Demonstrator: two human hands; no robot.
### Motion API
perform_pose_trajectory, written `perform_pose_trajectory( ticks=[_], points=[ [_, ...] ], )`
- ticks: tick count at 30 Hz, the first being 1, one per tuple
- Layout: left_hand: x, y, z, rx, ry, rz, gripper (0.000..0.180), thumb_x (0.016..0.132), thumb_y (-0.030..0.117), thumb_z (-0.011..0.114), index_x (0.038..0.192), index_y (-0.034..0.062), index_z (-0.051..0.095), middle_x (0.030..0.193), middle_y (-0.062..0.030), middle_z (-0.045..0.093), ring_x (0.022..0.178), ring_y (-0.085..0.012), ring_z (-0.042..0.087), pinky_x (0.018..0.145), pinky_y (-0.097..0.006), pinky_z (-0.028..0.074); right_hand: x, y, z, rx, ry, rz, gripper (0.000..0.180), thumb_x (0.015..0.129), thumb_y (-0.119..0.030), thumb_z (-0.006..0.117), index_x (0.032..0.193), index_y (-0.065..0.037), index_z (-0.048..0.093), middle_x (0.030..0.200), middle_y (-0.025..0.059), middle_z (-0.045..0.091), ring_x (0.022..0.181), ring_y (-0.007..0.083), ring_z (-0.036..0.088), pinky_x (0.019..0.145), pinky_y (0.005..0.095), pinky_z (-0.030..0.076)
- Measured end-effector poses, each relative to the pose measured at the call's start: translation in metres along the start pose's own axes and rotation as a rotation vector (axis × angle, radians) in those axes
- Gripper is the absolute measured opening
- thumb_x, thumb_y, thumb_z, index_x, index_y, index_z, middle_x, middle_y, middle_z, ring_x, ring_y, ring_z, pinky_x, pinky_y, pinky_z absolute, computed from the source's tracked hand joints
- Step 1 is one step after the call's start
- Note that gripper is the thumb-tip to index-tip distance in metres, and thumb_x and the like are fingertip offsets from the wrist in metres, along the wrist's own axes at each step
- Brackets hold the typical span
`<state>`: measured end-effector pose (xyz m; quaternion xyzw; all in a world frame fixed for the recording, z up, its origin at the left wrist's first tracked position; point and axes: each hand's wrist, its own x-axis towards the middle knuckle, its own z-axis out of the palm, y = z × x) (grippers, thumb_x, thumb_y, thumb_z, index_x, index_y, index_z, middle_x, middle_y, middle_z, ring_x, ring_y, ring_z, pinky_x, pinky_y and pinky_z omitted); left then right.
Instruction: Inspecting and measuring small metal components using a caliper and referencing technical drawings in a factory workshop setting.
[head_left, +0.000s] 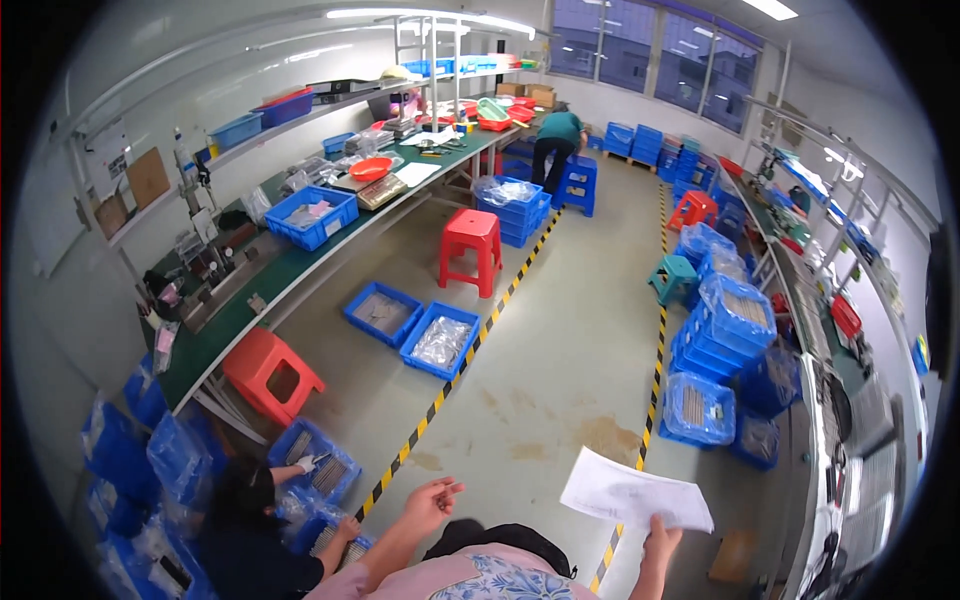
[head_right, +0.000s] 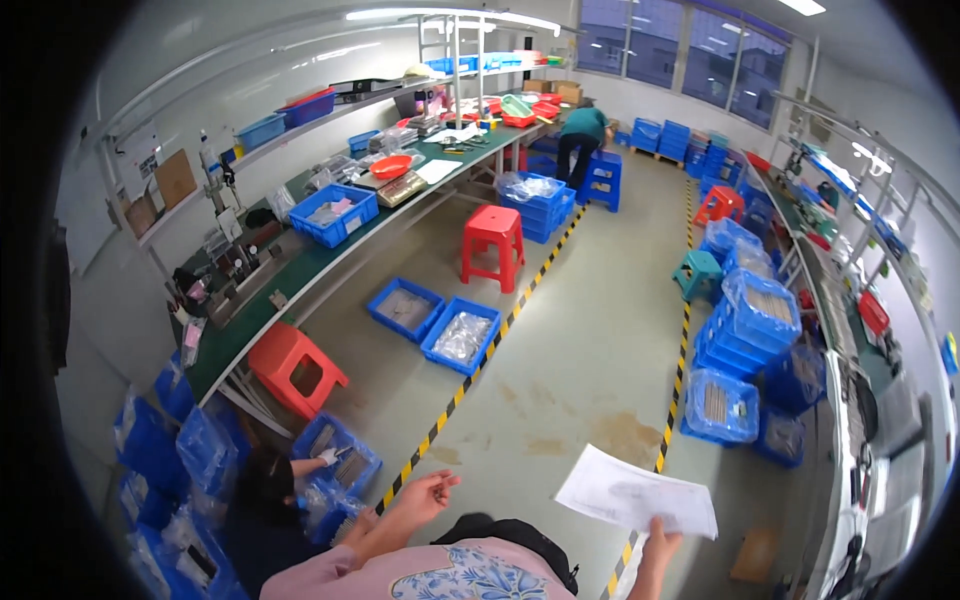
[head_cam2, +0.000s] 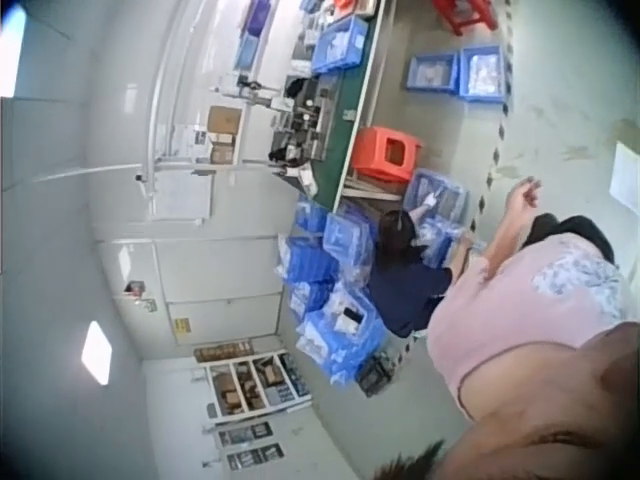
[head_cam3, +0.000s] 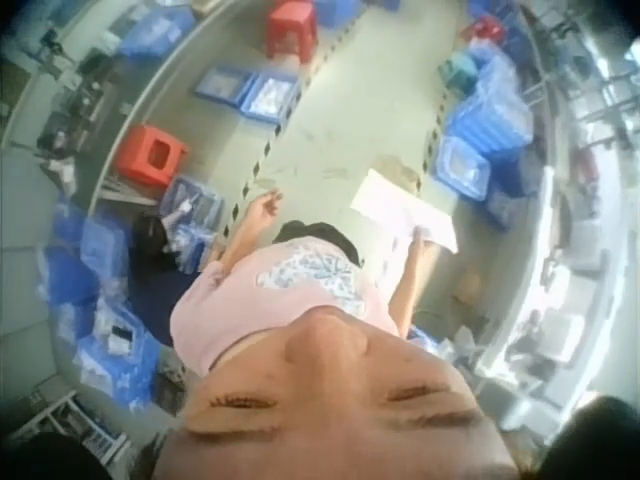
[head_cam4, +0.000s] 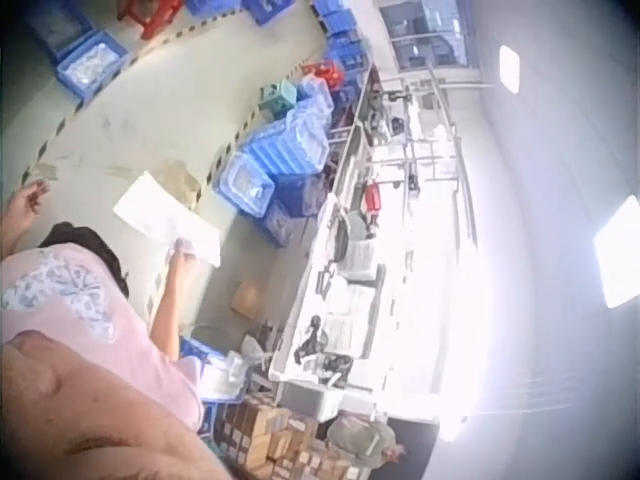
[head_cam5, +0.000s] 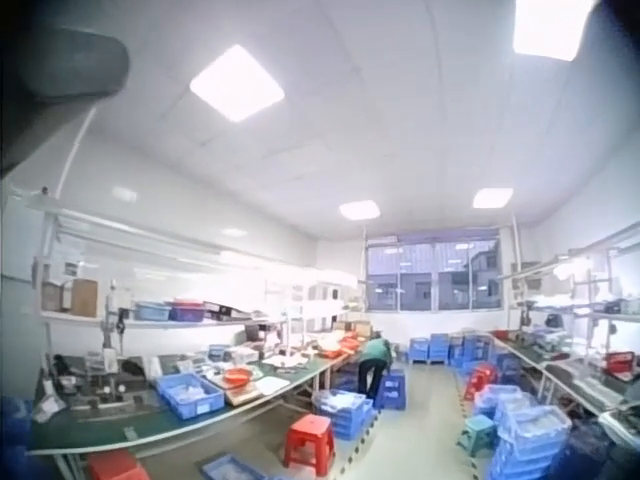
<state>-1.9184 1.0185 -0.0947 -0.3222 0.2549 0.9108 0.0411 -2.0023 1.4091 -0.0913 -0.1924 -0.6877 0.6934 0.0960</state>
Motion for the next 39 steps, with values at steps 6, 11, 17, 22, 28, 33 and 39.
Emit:
perform_pose_trajectory(
  ticks=[6,11,17,22,28,33,39],
  points=[
    [0.076,0.019,0.018,-0.254,0.406,0.216,0.019,0.077,0.009,0.043,0.096,0.0056,0.047,0.079,-0.0092,0.058,0.052,-0.012,0.046,0.045,-0.024,0.036,0.136,-0.086,0.147,-0.09,-0.37,-0.189,0.031,0.074,0.001,0.053,0.103,0.01,0.048,0.099,0.0124,0.056,0.088,0.0185,0.052,0.08,0.028,0.039],
    [0.217,0.055,0.051,-0.573,0.566,-0.007,0.009,0.077,0.008,0.041,0.079,0.0078,0.05,0.063,-0.0025,0.052,0.047,-0.0113,0.043,0.041,-0.024,0.035,0.249,-0.028,0.189,-0.017,-0.229,-0.201,0.037,0.074,0.001,0.052,0.11,0.007,0.043,0.097,0.0116,0.055,0.078,0.015,0.054,0.067,0.0261,0.043],
    [0.366,0.172,0.244,-0.075,0.005,0.118,0.01,0.081,0.01,0.049,0.088,0.0034,0.053,0.069,-0.0026,0.053,0.053,-0.0089,0.048,0.047,-0.022,0.041,0.298,-0.074,0.216,0.0,0.089,0.137,0.027,0.077,-0.004,0.05,0.102,0.003,0.045,0.065,0.0034,0.05,0.034,0.0046,0.028,0.027,0.0206,0.017],
    [0.441,0.227,0.341,-0.051,-0.239,0.062,0.023,0.084,0.012,0.041,0.104,0.0009,0.046,0.086,-0.0092,0.057,0.067,-0.0131,0.055,0.055,-0.024,0.045,0.405,-0.047,0.241,-0.126,0.233,0.241,0.024,0.075,-0.015,0.056,0.096,-0.003,0.052,0.069,0.0091,0.052,0.047,0.0163,0.041,0.042,0.027,0.032],
    [0.535,0.279,0.336,-0.499,0.074,0.124,0.026,0.085,0.012,0.035,0.106,-0.0002,0.045,0.105,-0.0168,0.053,0.094,-0.0263,0.054,0.074,-0.035,0.048,0.573,-0.074,0.391,-0.119,0.005,0.286,0.021,0.075,-0.007,0.055,0.093,0.001,0.05,0.061,0.004,0.05,0.034,0.0073,0.033,0.028,0.0224,0.022],
    [0.516,0.381,0.375,-0.622,-0.193,0.483,0.035,0.083,0.015,0.034,0.112,-0.0029,0.042,0.116,-0.0211,0.046,0.105,-0.032,0.048,0.087,-0.041,0.04,0.662,-0.14,0.575,-0.232,-0.515,0.115,0.015,0.075,-0.01,0.057,0.084,0.0,0.051,0.055,-0.0006,0.046,0.034,0.0045,0.032,0.03,0.0205,0.021],
    [0.546,0.453,0.379,-0.691,-0.222,0.741,0.04,0.085,0.017,0.033,0.119,-0.004,0.036,0.124,-0.0217,0.037,0.114,-0.0319,0.039,0.096,-0.04,0.033,0.705,-0.185,0.773,-0.298,-0.96,-0.158,0.015,0.078,-0.014,0.054,0.085,-0.001,0.05,0.056,-0.0027,0.043,0.037,0.0034,0.031,0.032,0.0192,0.022]
  ],
)
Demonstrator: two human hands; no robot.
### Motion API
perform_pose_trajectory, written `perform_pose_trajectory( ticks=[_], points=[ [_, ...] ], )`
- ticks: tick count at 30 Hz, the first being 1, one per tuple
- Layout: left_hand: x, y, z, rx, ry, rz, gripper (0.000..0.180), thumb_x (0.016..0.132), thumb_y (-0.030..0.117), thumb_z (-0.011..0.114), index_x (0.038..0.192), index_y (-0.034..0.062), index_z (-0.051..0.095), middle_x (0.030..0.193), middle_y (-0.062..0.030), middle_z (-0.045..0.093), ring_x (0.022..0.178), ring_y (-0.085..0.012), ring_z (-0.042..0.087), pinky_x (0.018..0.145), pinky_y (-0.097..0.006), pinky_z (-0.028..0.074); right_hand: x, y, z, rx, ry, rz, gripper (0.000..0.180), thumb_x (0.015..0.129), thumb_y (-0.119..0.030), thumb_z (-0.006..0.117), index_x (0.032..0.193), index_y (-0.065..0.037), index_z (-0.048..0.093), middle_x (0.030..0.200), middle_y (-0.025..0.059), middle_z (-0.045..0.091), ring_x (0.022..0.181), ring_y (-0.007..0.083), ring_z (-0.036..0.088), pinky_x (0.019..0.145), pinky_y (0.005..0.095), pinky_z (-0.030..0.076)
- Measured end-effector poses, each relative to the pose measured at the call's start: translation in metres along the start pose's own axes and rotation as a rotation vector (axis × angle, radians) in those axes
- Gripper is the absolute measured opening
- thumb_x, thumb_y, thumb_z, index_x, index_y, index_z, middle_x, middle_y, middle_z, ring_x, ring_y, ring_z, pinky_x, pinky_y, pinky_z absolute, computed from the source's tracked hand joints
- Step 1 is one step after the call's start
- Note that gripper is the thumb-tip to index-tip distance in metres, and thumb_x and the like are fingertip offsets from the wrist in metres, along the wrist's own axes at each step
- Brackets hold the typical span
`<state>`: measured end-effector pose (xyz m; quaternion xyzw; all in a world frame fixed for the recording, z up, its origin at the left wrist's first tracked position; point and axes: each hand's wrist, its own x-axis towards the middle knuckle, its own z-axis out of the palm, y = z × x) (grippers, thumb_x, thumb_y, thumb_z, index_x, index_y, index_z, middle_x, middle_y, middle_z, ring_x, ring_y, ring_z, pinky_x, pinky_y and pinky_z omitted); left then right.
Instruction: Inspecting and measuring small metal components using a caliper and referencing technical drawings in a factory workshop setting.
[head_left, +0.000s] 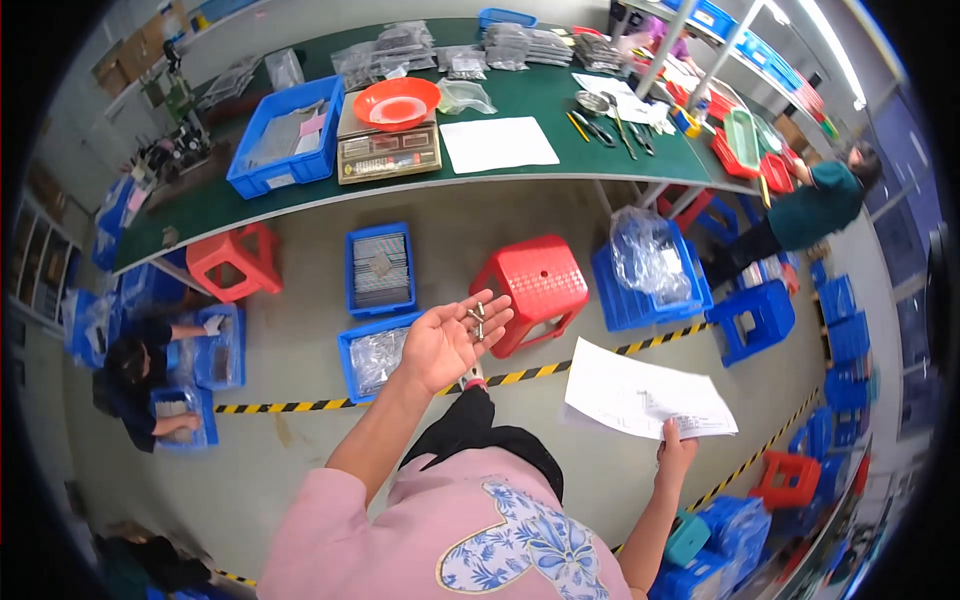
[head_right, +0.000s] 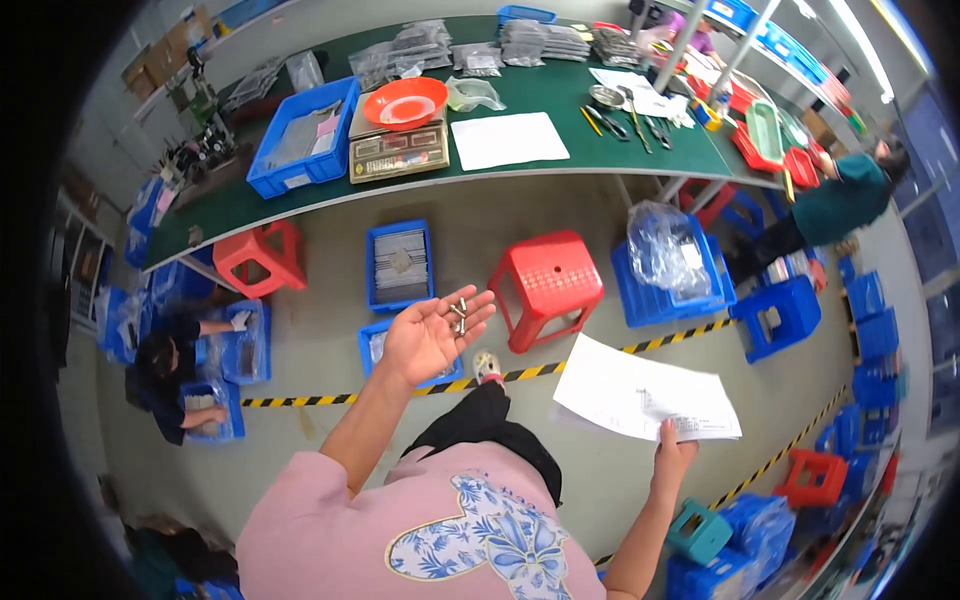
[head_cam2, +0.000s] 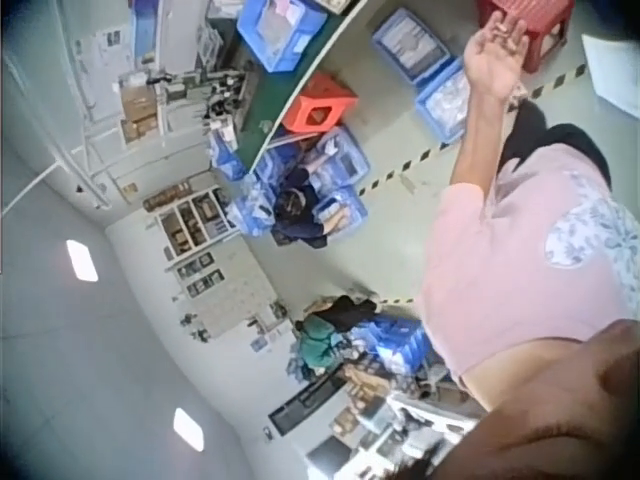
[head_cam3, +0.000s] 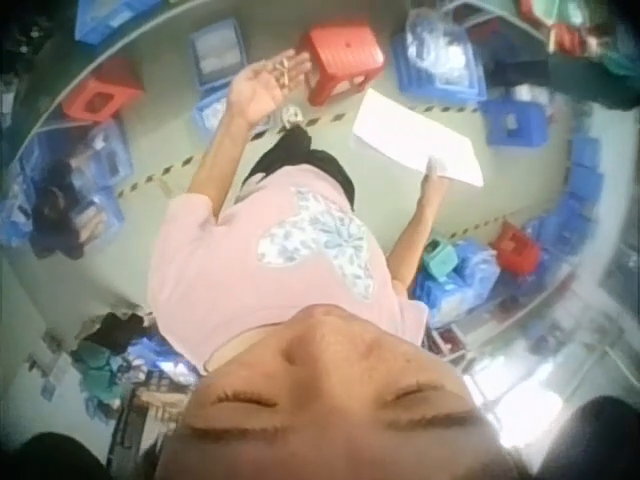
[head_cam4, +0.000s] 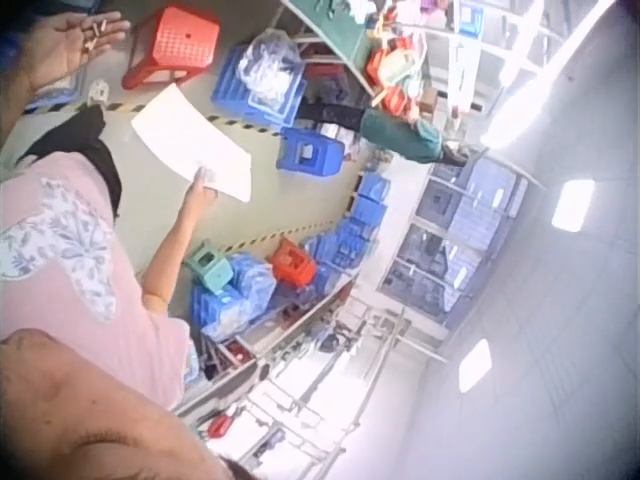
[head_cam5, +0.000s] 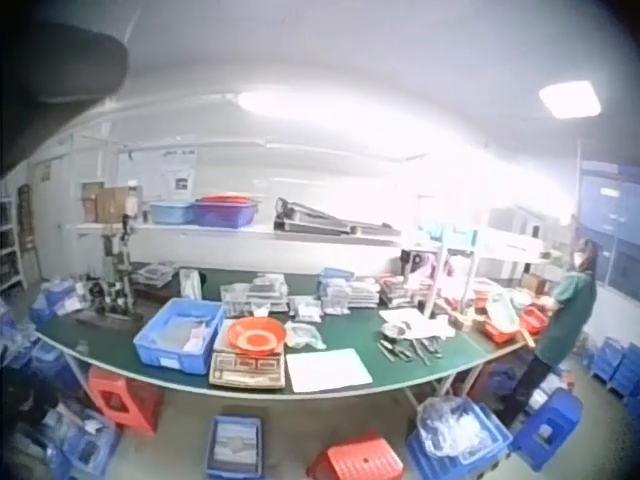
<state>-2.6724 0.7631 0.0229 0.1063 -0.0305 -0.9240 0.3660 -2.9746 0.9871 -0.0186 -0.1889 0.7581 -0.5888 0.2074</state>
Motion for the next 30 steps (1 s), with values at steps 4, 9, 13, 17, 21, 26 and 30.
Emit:
perform_pose_trajectory(
  ticks=[4,9,13,17,21,26,30],
  points=[
    [0.057,0.006,-0.004,0.052,0.007,0.081,0.04,0.083,0.009,0.033,0.12,-0.004,0.034,0.122,-0.0215,0.039,0.113,-0.0305,0.041,0.093,-0.037,0.037,0.062,-0.036,0.046,0.024,-0.061,0.019,0.017,0.08,-0.014,0.053,0.089,0.0,0.051,0.058,-0.0028,0.044,0.039,0.0026,0.031,0.034,0.0183,0.023],
    [0.139,0.016,-0.005,0.197,0.089,0.164,0.037,0.083,0.001,0.031,0.119,-0.0024,0.035,0.117,-0.0208,0.044,0.108,-0.0281,0.046,0.089,-0.035,0.041,0.14,-0.048,0.077,0.049,-0.128,0.099,0.022,0.08,-0.013,0.053,0.097,0.002,0.049,0.062,-0.0012,0.047,0.04,0.0032,0.033,0.034,0.0184,0.024],
    [0.185,0.015,-0.007,0.206,0.216,0.252,0.032,0.084,0.002,0.033,0.116,-0.0017,0.037,0.117,-0.0207,0.045,0.104,-0.0274,0.049,0.083,-0.032,0.046,0.222,-0.062,0.116,0.111,-0.23,0.072,0.021,0.081,-0.013,0.053,0.096,0.001,0.049,0.062,-0.0023,0.045,0.04,0.0028,0.033,0.035,0.0183,0.024],
    [0.231,0.013,-0.006,0.215,0.321,0.424,0.032,0.082,0.003,0.036,0.113,-0.0027,0.039,0.117,-0.0218,0.044,0.106,-0.0285,0.048,0.084,-0.034,0.045,0.323,-0.054,0.183,0.246,-0.412,0.1,0.02,0.08,-0.01,0.056,0.097,-0.001,0.051,0.07,-0.0036,0.048,0.044,0.0006,0.029,0.036,0.0184,0.02],
    [0.304,0.0,0.038,-0.005,0.239,0.532,0.033,0.078,0.003,0.039,0.11,-0.0045,0.042,0.118,-0.0228,0.043,0.11,-0.0306,0.044,0.09,-0.036,0.041,0.42,-0.056,0.257,0.291,-0.518,0.026,0.017,0.081,-0.013,0.056,0.09,0.001,0.052,0.064,-0.0021,0.047,0.043,0.0022,0.032,0.037,0.0188,0.023],
    [0.334,0.0,0.053,-0.005,0.252,0.632,0.037,0.077,0.0,0.037,0.113,-0.0048,0.038,0.122,-0.0223,0.038,0.112,-0.0308,0.042,0.093,-0.037,0.038,0.471,-0.064,0.36,0.2,-0.566,-0.345,0.027,0.081,-0.019,0.056,0.093,0.006,0.055,0.084,0.0068,0.058,0.065,0.0069,0.05,0.046,0.0169,0.031],
    [0.357,0.023,0.038,0.09,0.381,0.705,0.037,0.077,-0.004,0.036,0.113,-0.0036,0.038,0.122,-0.0222,0.038,0.112,-0.0309,0.042,0.092,-0.037,0.039,0.482,-0.071,0.38,-0.17,-0.812,0.273,0.028,0.079,-0.025,0.059,0.086,0.003,0.056,0.079,0.0077,0.058,0.066,0.0109,0.052,0.058,0.0242,0.04]
  ],
)
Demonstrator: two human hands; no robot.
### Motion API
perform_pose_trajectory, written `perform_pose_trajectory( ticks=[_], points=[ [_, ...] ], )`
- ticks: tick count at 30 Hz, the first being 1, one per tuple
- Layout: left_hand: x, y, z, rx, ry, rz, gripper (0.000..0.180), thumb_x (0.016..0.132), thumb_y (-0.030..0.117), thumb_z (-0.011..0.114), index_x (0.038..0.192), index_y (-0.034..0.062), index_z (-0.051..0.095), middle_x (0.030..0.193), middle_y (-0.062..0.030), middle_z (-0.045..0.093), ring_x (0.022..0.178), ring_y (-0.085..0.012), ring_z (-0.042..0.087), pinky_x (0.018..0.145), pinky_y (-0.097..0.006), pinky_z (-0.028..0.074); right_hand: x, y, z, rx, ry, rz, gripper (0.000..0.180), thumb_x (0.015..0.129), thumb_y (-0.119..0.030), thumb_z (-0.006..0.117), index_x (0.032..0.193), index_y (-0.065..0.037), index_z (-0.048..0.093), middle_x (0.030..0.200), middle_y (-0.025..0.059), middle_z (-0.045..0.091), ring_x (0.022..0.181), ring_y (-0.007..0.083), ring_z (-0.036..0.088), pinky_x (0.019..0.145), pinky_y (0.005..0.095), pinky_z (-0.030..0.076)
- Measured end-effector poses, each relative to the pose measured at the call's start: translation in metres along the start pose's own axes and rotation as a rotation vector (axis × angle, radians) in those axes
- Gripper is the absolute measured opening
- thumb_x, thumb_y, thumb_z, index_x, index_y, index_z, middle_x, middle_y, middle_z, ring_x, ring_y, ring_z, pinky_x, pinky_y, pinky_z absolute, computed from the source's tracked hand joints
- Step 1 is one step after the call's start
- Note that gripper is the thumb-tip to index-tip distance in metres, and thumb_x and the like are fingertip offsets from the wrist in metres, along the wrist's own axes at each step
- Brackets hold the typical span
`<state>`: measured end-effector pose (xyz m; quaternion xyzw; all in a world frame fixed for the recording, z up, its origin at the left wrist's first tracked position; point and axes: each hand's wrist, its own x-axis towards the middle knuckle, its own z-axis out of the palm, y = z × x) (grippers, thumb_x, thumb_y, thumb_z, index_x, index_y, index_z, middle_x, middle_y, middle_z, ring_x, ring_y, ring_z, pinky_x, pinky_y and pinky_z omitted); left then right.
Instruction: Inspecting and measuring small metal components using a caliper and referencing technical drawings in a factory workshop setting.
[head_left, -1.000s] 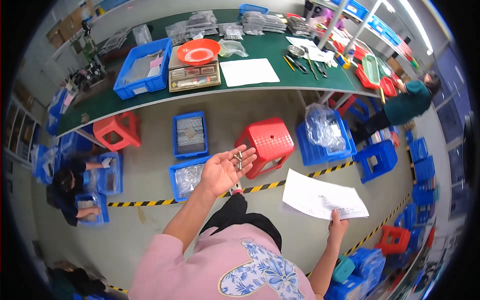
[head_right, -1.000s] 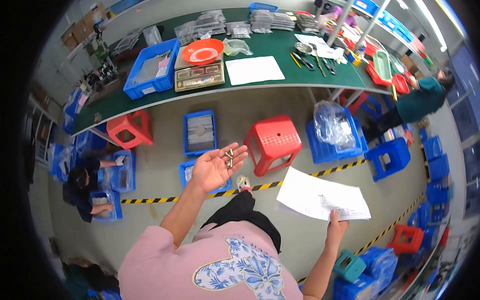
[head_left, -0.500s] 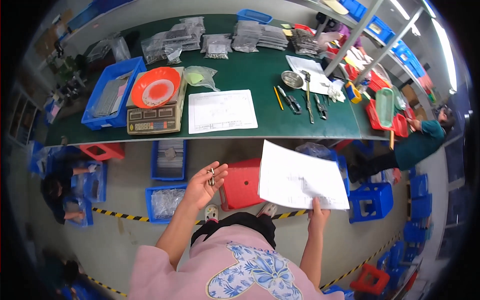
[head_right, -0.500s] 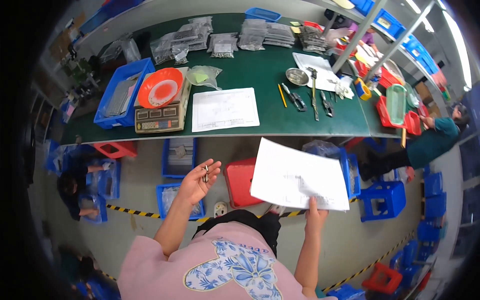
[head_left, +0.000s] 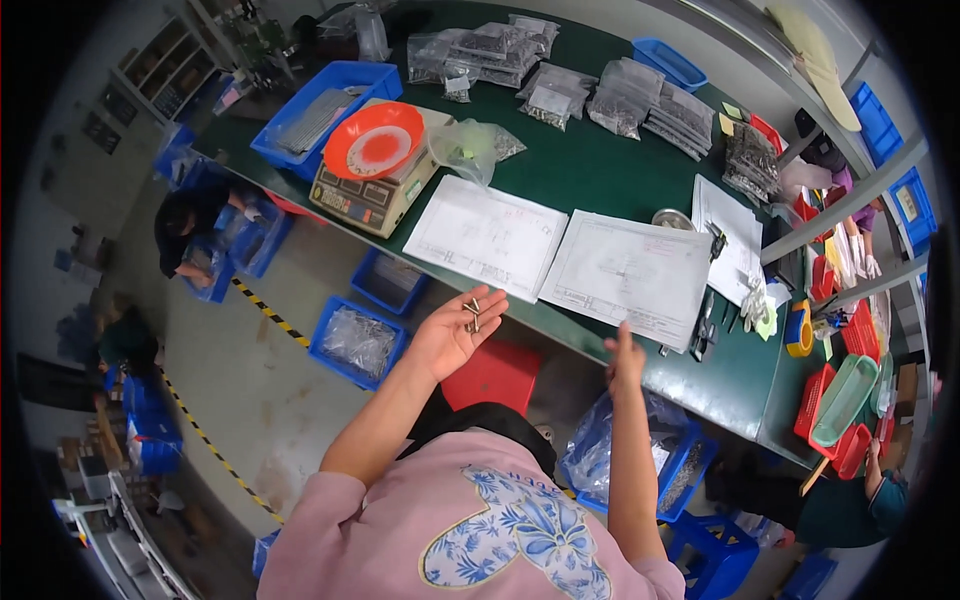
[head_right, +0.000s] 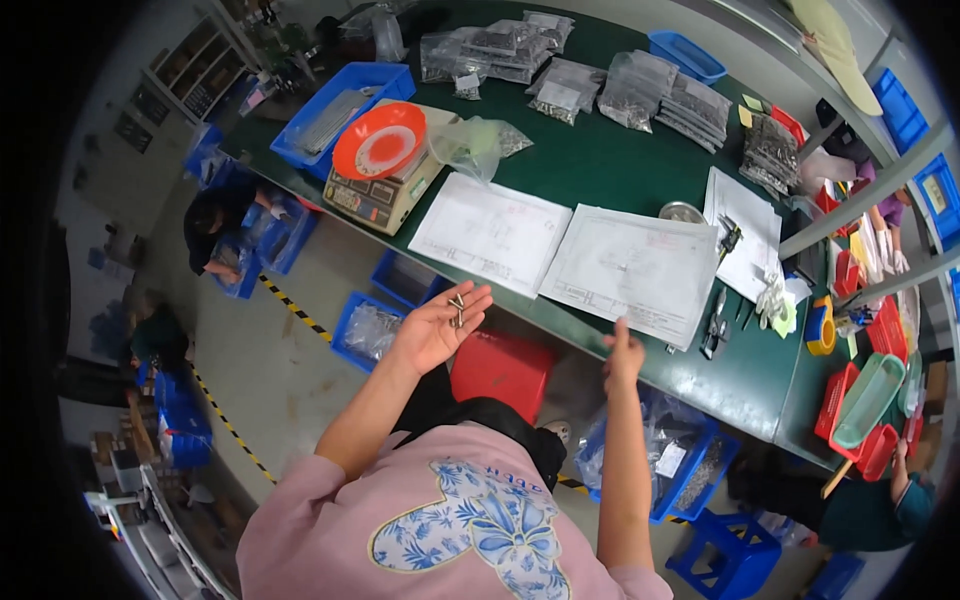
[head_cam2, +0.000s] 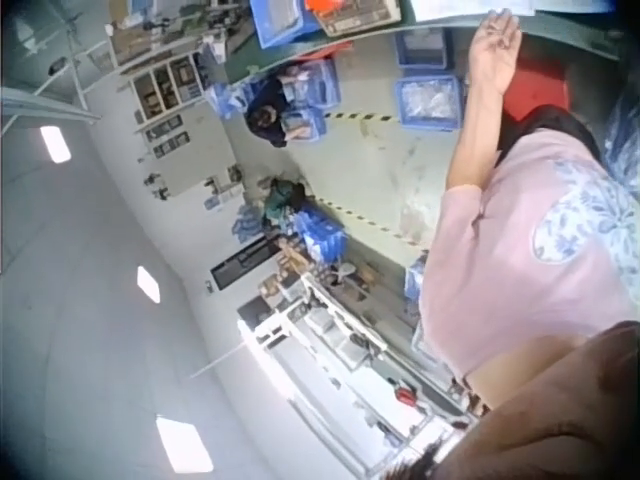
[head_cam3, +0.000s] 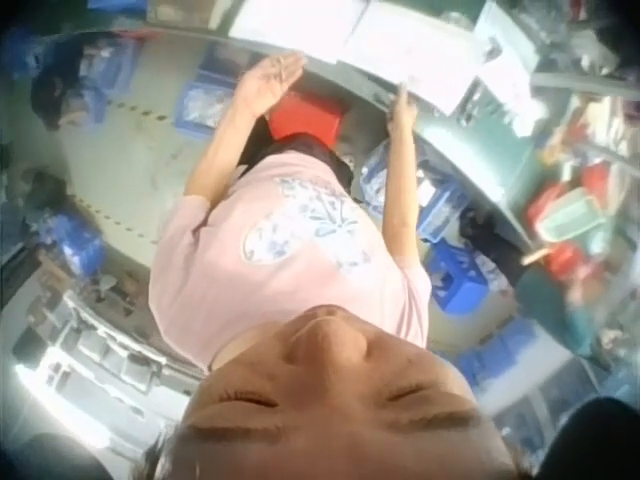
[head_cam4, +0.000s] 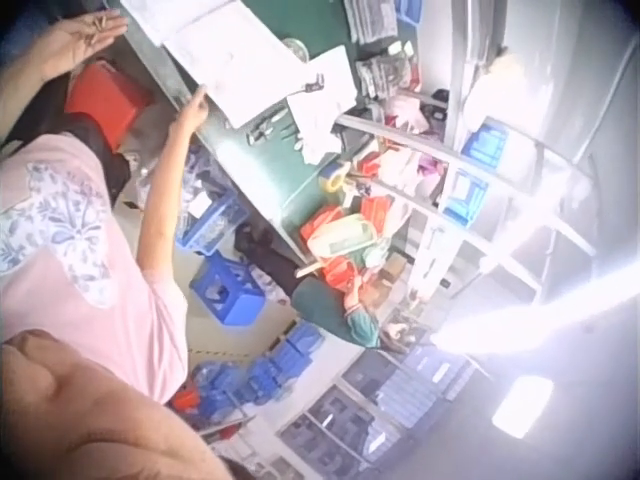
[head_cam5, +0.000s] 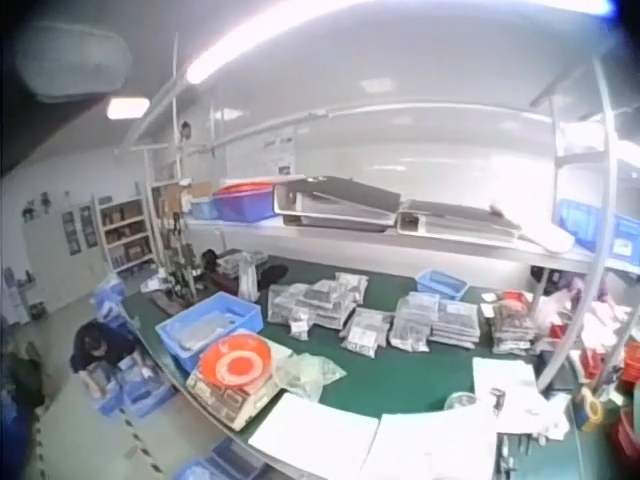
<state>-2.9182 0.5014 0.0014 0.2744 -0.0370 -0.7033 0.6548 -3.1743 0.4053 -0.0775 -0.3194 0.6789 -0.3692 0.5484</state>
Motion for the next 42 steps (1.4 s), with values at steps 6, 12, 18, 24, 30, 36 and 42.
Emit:
perform_pose_trajectory(
  ticks=[6,12,18,24,30,36,42],
  points=[
    [0.075,-0.008,-0.03,0.005,0.064,-0.144,0.033,0.079,-0.001,0.041,0.112,-0.0024,0.04,0.121,-0.0208,0.041,0.111,-0.0296,0.043,0.091,-0.04,0.038,-0.076,-0.03,0.106,-0.157,-0.444,-0.432,0.012,0.075,-0.01,0.062,0.082,-0.002,0.058,0.072,0.0043,0.059,0.061,0.0102,0.055,0.055,0.0212,0.043],
    [0.111,0.017,-0.054,-0.016,0.129,-0.198,0.022,0.082,0.002,0.042,0.104,-0.0021,0.043,0.115,-0.0207,0.046,0.109,-0.0278,0.044,0.092,-0.037,0.037,-0.052,-0.043,0.174,-0.759,-0.205,-0.767,0.013,0.068,-0.015,0.064,0.078,-0.006,0.062,0.07,0.0065,0.059,0.055,0.0185,0.058,0.048,0.0281,0.044],
    [0.142,-0.003,-0.067,-0.146,0.168,-0.122,0.017,0.082,0.002,0.043,0.1,0.0,0.041,0.109,-0.02,0.05,0.101,-0.0222,0.05,0.085,-0.031,0.04,-0.005,-0.039,0.183,-0.843,-0.274,-1.033,0.009,0.066,-0.016,0.063,0.071,-0.011,0.059,0.066,0.0042,0.057,0.052,0.0207,0.057,0.044,0.0311,0.045],
    [0.161,-0.029,-0.068,-0.084,0.027,-0.104,0.02,0.083,0.009,0.042,0.102,0.0022,0.045,0.096,-0.01,0.054,0.088,-0.0154,0.052,0.078,-0.028,0.043,0.027,-0.045,0.163,-0.799,-0.338,-1.161,0.015,0.065,-0.009,0.064,0.078,-0.008,0.056,0.072,0.0027,0.058,0.056,0.0161,0.059,0.046,0.0258,0.045],
    [0.17,-0.045,-0.078,-0.049,0.023,-0.001,0.022,0.085,0.011,0.038,0.103,0.0008,0.045,0.094,-0.0081,0.051,0.087,-0.0145,0.051,0.077,-0.028,0.043,0.048,-0.027,0.161,-0.941,-0.299,-1.299,0.012,0.066,-0.01,0.062,0.077,-0.008,0.058,0.07,0.0029,0.057,0.053,0.0167,0.058,0.044,0.0274,0.045],
    [0.163,-0.033,-0.097,0.058,-0.038,0.028,0.027,0.085,0.015,0.033,0.103,-0.0002,0.048,0.096,-0.009,0.052,0.089,-0.016,0.051,0.08,-0.03,0.042,0.054,-0.026,0.176,-1.014,-0.427,-1.338,0.013,0.065,-0.013,0.061,0.075,-0.007,0.059,0.071,0.0064,0.058,0.056,0.0224,0.058,0.046,0.0298,0.045],
    [0.161,-0.014,-0.117,-0.008,-0.092,-0.076,0.032,0.085,0.018,0.034,0.105,-0.0024,0.048,0.096,-0.0103,0.053,0.09,-0.0191,0.052,0.08,-0.032,0.042,0.051,-0.028,0.191,-0.974,-0.532,-1.21,0.018,0.065,-0.017,0.061,0.077,-0.004,0.057,0.068,0.0088,0.058,0.057,0.0237,0.058,0.05,0.0315,0.046]
  ],
)
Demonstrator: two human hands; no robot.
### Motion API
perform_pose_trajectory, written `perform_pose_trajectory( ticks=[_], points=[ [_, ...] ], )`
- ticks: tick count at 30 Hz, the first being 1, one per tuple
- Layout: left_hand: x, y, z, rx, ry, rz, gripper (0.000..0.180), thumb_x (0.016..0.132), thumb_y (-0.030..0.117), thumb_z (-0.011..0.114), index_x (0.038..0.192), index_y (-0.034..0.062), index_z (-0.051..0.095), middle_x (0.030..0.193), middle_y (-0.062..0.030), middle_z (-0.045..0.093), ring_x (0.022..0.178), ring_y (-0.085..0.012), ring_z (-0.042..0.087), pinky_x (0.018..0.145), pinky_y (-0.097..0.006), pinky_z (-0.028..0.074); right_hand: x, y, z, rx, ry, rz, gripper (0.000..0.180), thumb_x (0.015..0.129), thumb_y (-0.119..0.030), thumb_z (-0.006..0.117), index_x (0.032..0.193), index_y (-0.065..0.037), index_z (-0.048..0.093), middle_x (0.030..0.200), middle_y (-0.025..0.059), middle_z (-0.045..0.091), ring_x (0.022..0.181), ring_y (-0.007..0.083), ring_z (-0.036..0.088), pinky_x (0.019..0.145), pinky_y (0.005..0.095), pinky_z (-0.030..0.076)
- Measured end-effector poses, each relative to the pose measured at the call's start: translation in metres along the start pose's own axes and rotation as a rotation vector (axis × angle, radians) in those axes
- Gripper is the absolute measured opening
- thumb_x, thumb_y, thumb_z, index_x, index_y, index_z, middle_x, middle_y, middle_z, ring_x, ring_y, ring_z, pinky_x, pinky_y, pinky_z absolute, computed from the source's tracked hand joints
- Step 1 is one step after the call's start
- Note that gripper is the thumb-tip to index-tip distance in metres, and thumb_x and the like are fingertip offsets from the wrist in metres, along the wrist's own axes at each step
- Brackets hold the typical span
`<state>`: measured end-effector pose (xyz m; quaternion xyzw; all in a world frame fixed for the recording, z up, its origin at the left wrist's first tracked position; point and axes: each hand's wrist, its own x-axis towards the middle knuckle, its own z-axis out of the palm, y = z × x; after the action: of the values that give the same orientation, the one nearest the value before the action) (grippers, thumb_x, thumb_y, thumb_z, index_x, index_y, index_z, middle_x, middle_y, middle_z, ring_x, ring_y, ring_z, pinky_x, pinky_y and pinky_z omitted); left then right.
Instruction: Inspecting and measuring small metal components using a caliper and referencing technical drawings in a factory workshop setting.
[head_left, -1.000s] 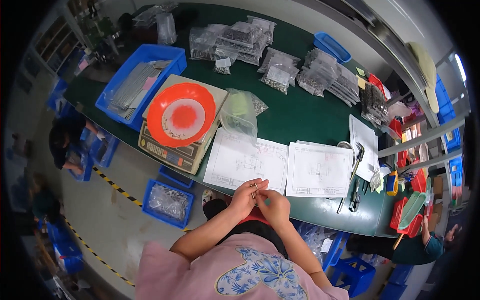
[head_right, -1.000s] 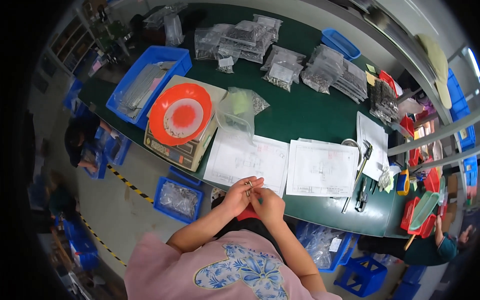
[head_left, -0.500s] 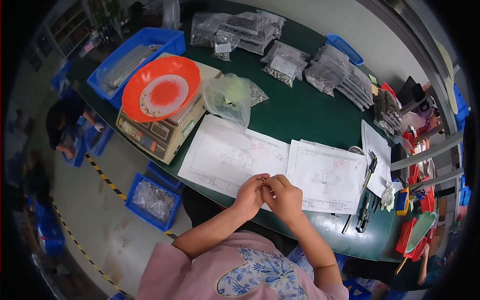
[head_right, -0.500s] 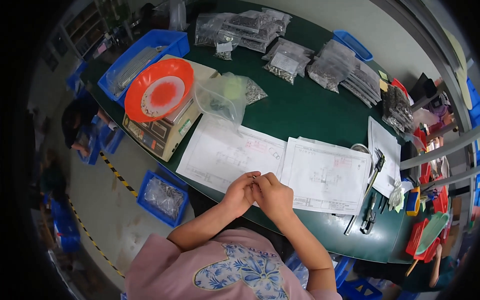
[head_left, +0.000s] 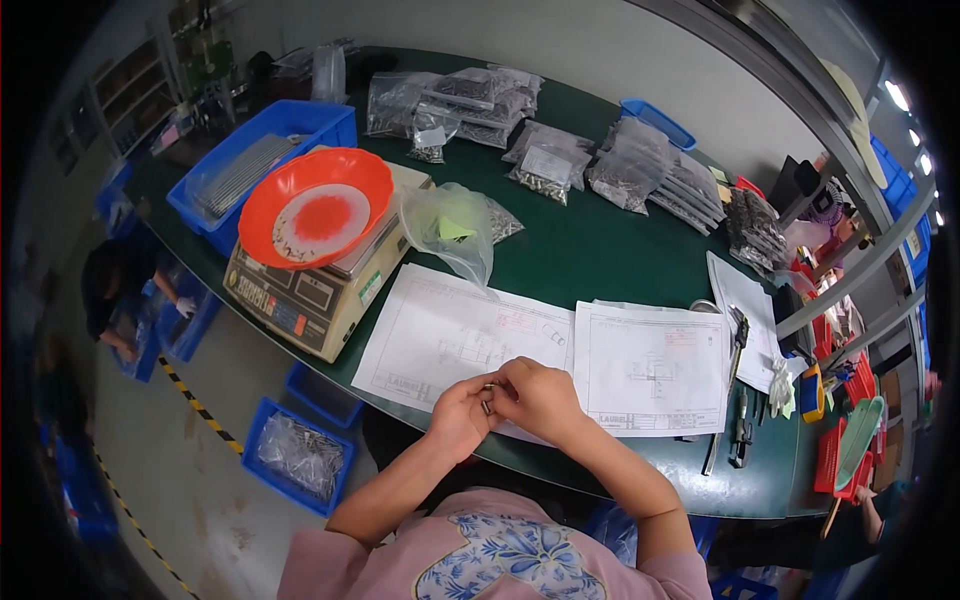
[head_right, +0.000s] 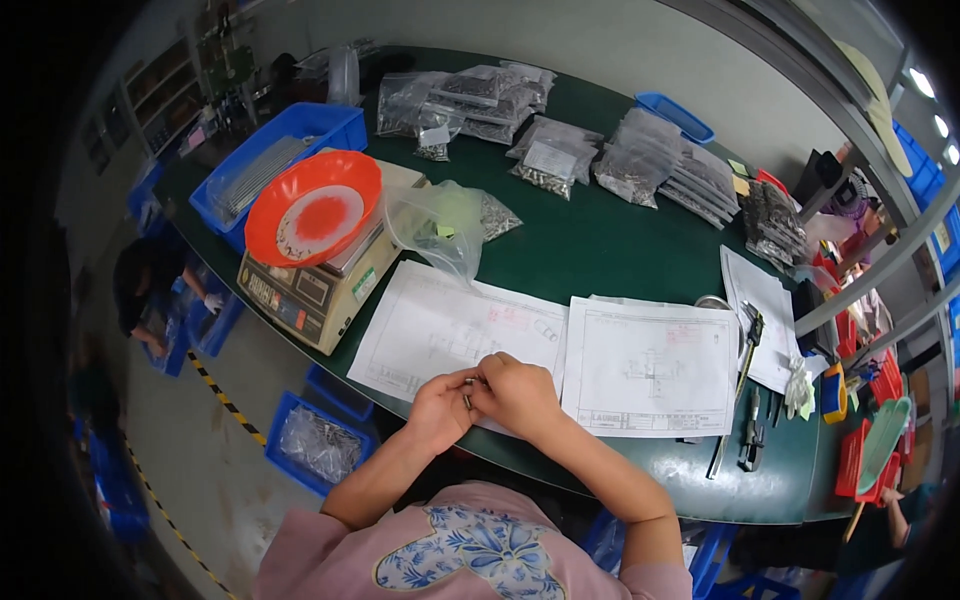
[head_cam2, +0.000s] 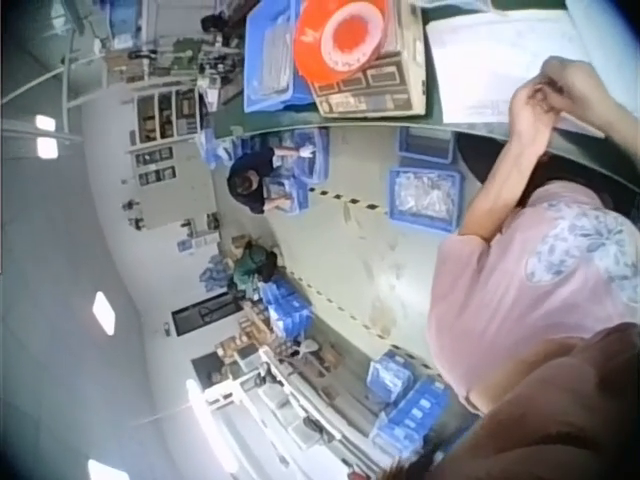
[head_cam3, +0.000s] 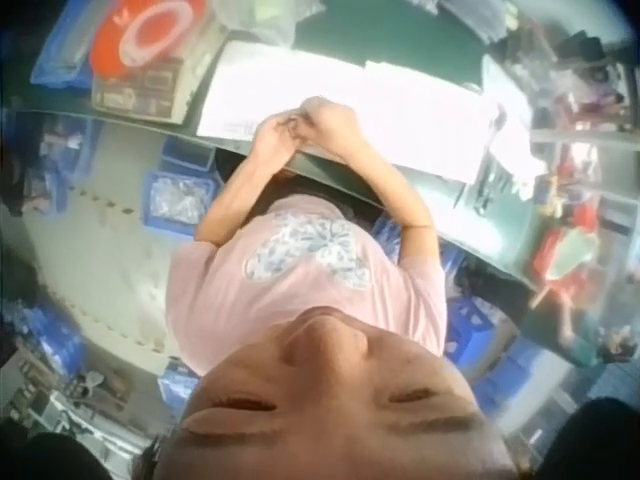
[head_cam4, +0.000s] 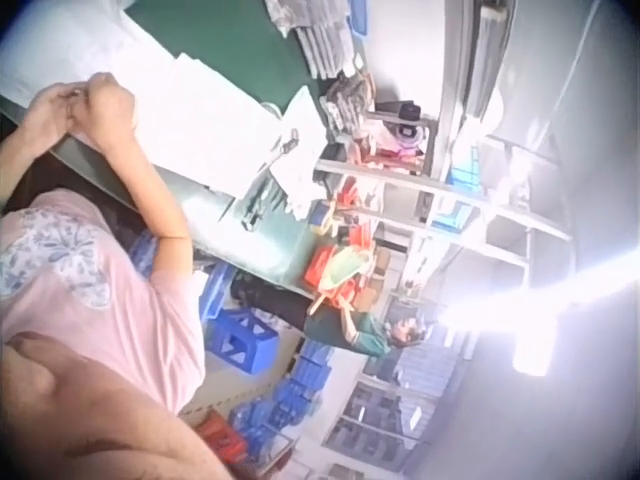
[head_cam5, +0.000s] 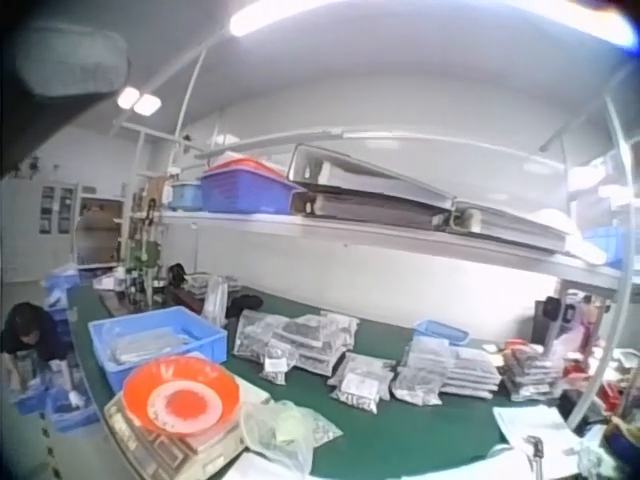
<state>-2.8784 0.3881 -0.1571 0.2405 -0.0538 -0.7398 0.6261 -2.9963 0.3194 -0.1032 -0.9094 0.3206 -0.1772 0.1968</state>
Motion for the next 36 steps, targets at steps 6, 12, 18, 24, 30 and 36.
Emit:
perform_pose_trajectory(
  ticks=[6,12,18,24,30,36],
  points=[
    [0.004,0.009,0.004,-0.051,0.135,-0.041,0.024,0.081,0.012,0.041,0.099,-0.0018,0.049,0.089,-0.0089,0.053,0.085,-0.0194,0.052,0.075,-0.031,0.043,-0.004,0.001,-0.01,0.218,0.129,-0.002,0.012,0.069,-0.012,0.061,0.076,-0.004,0.057,0.066,0.0076,0.056,0.048,0.0198,0.052,0.045,0.0289,0.041],
    [0.013,0.029,0.005,0.062,0.189,0.031,0.019,0.076,0.013,0.05,0.092,0.004,0.05,0.072,-0.001,0.047,0.062,-0.0105,0.043,0.054,-0.022,0.035,-0.017,0.012,-0.027,0.191,0.055,0.111,0.008,0.072,-0.014,0.06,0.076,-0.006,0.058,0.071,0.0076,0.058,0.058,0.0235,0.056,0.05,0.0308,0.043],
    [0.022,0.083,0.014,0.135,0.262,0.26,0.022,0.074,0.017,0.052,0.093,0.0051,0.05,0.065,0.0018,0.043,0.053,-0.0078,0.038,0.045,-0.021,0.028,0.005,0.004,-0.03,0.161,0.278,-0.077,0.006,0.071,-0.01,0.061,0.072,-0.005,0.057,0.065,0.0064,0.055,0.044,0.0172,0.047,0.042,0.0265,0.038],
    [0.007,0.081,0.005,0.138,0.272,0.276,0.027,0.077,0.008,0.041,0.102,0.0016,0.049,0.068,-0.0004,0.044,0.056,-0.0089,0.039,0.047,-0.021,0.031,0.115,-0.024,-0.031,-0.158,0.507,-0.323,0.007,0.07,-0.011,0.062,0.073,-0.008,0.056,0.065,0.0048,0.053,0.048,0.0211,0.053,0.041,0.0285,0.04],
    [-0.022,0.089,-0.024,0.163,0.336,0.287,0.028,0.074,0.005,0.038,0.099,-0.0001,0.048,0.066,-0.0008,0.043,0.052,-0.0085,0.037,0.046,-0.02,0.031,0.106,-0.022,-0.032,-0.298,0.616,-0.293,0.031,0.065,-0.023,0.068,0.091,-0.009,0.056,0.073,0.0048,0.053,0.051,0.0221,0.054,0.044,0.0282,0.043],
    [-0.015,0.107,-0.012,0.458,0.233,0.393,0.022,0.077,0.008,0.04,0.095,-0.0011,0.05,0.056,0.0049,0.032,0.046,-0.0022,0.027,0.04,-0.016,0.021,0.086,0.006,-0.009,-0.309,0.326,0.114,0.062,0.057,-0.036,0.073,0.104,-0.004,0.047,0.084,0.0067,0.052,0.071,0.0184,0.057,0.052,0.031,0.045]
  ],
)
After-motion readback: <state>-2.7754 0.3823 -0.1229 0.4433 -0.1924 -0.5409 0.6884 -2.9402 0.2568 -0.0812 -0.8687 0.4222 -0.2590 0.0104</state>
